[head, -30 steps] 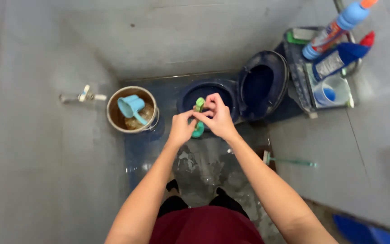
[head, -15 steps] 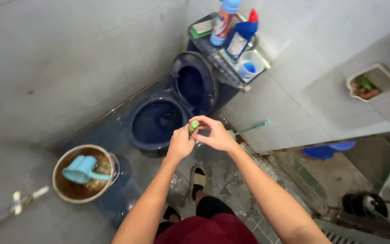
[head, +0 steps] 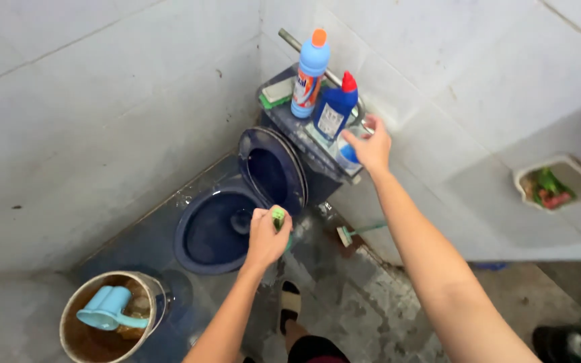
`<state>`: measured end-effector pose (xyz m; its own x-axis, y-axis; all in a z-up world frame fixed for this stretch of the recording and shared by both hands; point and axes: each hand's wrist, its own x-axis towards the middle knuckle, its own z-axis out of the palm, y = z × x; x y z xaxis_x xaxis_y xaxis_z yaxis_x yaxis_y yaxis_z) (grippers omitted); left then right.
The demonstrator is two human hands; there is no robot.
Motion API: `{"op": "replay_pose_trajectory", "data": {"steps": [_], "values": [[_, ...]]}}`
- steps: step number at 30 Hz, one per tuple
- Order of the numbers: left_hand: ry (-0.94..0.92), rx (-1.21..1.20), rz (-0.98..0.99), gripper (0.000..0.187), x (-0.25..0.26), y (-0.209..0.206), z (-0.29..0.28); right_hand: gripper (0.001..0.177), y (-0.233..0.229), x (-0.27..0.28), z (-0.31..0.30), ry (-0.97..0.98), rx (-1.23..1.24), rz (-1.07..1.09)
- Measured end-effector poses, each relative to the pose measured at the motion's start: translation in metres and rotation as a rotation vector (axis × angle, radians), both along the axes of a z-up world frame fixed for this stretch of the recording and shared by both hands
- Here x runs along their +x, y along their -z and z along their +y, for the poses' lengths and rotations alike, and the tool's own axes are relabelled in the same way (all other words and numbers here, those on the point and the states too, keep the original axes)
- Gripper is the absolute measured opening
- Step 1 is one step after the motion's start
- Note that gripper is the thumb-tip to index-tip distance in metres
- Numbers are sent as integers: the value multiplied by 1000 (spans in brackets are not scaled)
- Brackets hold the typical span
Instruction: Cleaning a toilet, including the bowl and lid, using detergent and brushes.
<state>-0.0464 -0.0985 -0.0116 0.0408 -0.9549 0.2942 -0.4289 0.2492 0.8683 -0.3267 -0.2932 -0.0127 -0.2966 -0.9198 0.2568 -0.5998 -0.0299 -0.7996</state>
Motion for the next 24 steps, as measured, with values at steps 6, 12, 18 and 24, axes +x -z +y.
{"op": "replay_pose_trajectory", "data": {"steps": [6,12,18,24], "values": [[11,341,249,11,-28,-28,-68,69,-27,18,-53,-68,85,130],[19,219,255,14,-43,-49,-105,57,-21,23,-61,-162,-8,140],[-6,232,294,22,-62,-55,-132,54,-30,23,-58,-134,119,124],[43,125,300,23,-46,-79,-162,43,-62,37,-35,-316,-65,-19]]}}
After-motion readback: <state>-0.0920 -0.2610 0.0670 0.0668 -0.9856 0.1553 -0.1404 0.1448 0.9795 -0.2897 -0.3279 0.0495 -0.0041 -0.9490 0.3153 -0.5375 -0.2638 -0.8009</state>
